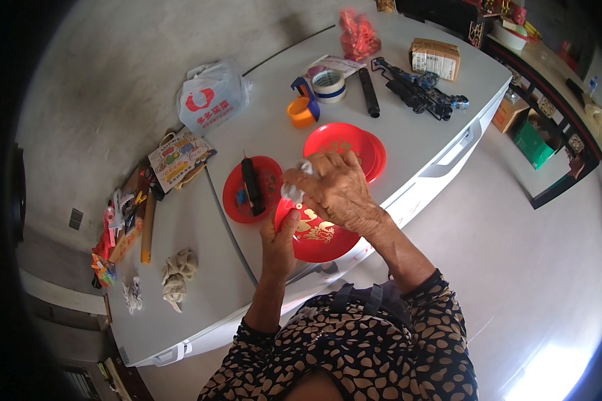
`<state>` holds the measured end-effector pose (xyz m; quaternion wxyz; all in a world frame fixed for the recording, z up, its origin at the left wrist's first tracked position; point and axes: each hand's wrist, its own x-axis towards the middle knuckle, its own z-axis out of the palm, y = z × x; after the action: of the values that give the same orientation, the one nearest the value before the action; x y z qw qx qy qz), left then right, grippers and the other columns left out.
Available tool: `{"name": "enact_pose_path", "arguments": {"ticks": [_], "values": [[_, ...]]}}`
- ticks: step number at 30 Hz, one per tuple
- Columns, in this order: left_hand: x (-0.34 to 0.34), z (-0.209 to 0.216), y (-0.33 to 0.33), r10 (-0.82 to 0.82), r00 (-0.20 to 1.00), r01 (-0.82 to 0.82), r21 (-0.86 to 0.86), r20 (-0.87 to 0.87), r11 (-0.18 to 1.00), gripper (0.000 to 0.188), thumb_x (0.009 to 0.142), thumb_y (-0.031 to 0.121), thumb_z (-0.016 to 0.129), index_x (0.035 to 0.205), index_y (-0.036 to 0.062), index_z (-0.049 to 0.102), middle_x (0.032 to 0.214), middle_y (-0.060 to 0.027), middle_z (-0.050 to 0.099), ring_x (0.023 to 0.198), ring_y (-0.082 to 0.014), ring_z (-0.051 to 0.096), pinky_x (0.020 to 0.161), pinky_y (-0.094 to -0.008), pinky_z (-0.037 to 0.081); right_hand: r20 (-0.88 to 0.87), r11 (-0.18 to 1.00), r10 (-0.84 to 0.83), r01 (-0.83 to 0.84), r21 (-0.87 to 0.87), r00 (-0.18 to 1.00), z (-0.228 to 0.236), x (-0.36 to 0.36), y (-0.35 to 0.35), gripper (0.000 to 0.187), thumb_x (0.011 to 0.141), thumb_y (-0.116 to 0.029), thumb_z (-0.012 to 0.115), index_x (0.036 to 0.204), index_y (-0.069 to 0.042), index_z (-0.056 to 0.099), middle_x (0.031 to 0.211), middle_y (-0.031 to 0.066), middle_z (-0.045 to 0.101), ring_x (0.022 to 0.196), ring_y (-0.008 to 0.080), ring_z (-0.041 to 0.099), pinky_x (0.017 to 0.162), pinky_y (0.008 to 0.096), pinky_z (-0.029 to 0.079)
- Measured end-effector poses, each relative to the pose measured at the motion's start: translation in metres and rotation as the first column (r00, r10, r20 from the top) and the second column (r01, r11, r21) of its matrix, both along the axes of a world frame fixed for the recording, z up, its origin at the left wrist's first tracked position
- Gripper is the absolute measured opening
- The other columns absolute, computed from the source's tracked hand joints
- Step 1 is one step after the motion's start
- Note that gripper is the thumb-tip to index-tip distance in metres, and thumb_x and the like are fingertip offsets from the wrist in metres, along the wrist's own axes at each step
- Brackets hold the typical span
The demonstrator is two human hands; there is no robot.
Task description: The person wipes a black syringe and a small blue plastic piece with a white cloth. They then proceed to wipe the inside and outside of several red plastic plates with gold designs using the same cloth.
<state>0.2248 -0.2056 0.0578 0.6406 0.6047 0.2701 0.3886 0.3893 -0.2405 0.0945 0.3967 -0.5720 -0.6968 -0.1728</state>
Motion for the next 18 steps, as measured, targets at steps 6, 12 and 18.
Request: {"name": "enact_pose_path", "arguments": {"ticks": [6,12,18], "values": [[0.004,-0.007,-0.003,0.069,0.997,-0.069,-0.005,0.026,0.998,0.031,0.097,0.02,0.049,0.116,-0.004,0.055,0.096,-0.008,0.063,0.084,-0.0107,0.059,0.076,-0.0261,0.049,-0.238,0.989,-0.127,0.106,-0.102,0.963,-0.021,0.011,-0.006,0.046,0.072,-0.019,0.075,0.114,-0.015,0.058,0.102,0.0093,0.063,0.086,0.0277,0.064,0.069,0.041,0.053],[0.008,-0.008,-0.004,0.172,0.983,-0.173,0.013,0.072,0.985,0.029,0.097,0.019,0.048,0.114,-0.0039,0.056,0.096,-0.0079,0.064,0.083,-0.0102,0.059,0.074,-0.0253,0.049,-0.459,0.98,-0.191,0.146,-0.133,0.867,-0.044,0.008,-0.016,0.037,0.079,-0.015,0.069,0.113,-0.006,0.056,0.1,0.0146,0.063,0.082,0.0328,0.066,0.066,0.0419,0.056],[0.007,-0.005,0.001,0.318,0.939,-0.32,-0.005,0.131,0.947,0.029,0.095,0.018,0.053,0.114,-0.0036,0.055,0.101,-0.0095,0.064,0.084,-0.0132,0.063,0.074,-0.0265,0.053,-0.18,0.961,-0.265,0.245,-0.129,0.947,-0.098,-0.012,-0.035,0.023,0.085,-0.011,0.061,0.107,-0.004,0.059,0.102,0.0233,0.051,0.075,0.0277,0.064,0.051,0.0345,0.052]]}}
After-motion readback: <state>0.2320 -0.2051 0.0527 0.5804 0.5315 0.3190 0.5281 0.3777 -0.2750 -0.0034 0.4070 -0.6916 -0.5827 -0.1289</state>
